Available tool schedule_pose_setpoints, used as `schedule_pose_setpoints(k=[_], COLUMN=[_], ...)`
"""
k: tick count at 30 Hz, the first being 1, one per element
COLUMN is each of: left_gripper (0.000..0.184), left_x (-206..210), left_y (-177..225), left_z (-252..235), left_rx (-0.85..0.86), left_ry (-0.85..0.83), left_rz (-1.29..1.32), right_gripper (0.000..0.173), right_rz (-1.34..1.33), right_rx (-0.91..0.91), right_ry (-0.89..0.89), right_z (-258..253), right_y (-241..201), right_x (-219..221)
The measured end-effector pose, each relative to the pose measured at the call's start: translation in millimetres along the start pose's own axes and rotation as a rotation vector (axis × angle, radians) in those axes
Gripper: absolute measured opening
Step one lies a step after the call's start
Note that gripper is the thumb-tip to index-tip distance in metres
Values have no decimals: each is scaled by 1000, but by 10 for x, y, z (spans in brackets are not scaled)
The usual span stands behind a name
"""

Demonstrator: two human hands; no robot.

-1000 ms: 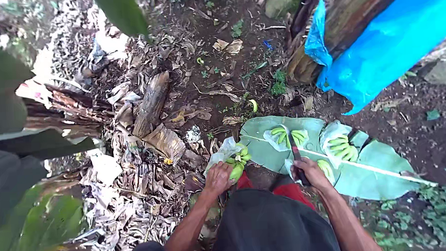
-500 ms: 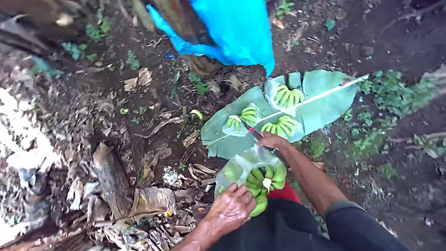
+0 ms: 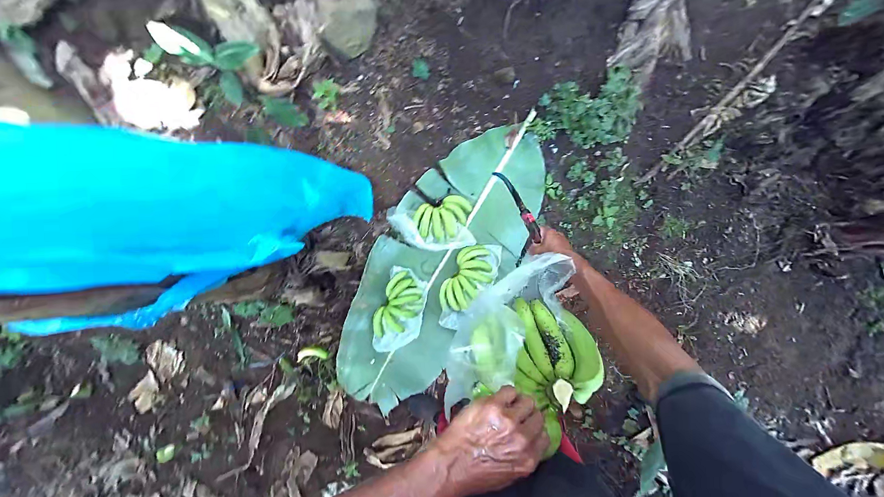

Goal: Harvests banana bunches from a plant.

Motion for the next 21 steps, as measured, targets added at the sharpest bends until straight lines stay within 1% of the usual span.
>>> schedule_pose_setpoints(k=[3, 5, 7, 9, 12, 14, 15, 17, 19, 21], left_gripper=[22, 22, 22, 22, 23, 23, 23, 23, 23, 22], left_x=[-87, -141, -177, -218, -251, -214, -185, -101, -3, 131], left_y=[-145, -129, -141, -194, -273, -244, -211, -107, 36, 101], left_z=[-525, -822, -1017, -1115, -1266, -1433, -1543, -1800, -2100, -2350], left_rx=[120, 192, 226, 215, 200, 231, 255, 312, 384, 430], left_ry=[8, 17, 17, 10, -7, -2, 8, 31, 44, 21], left_rz=[10, 67, 127, 187, 273, 294, 297, 285, 262, 242], right_gripper=[41, 40, 37, 40, 49, 49, 47, 42, 39, 33], right_rz=[-20, -3, -15, -38, -84, -146, -171, -222, -271, -283], right_rx=[95, 134, 186, 282, 457, 510, 499, 379, 243, 94], right_ry=[-15, 0, 109, 263, 366, 474, 517, 558, 538, 470], right_z=[-39, -151, -329, -283, 59, 309, 376, 394, 408, 356], right_y=[277, 608, 1156, 1684, 2079, 2071, 2024, 1786, 1341, 849], right_x=[-493, -701, -987, -1411, -2181, -2603, -2785, -3052, -3091, -2911])
Point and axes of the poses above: each hand's wrist, its own z-axis away from the middle knuckle, its own x-axis out of the palm, y = z × x, the point moved 8 cm from there along -z, towards the middle knuckle, and after that the axes turned 6 degrees about -z, right-handed, at the moved point
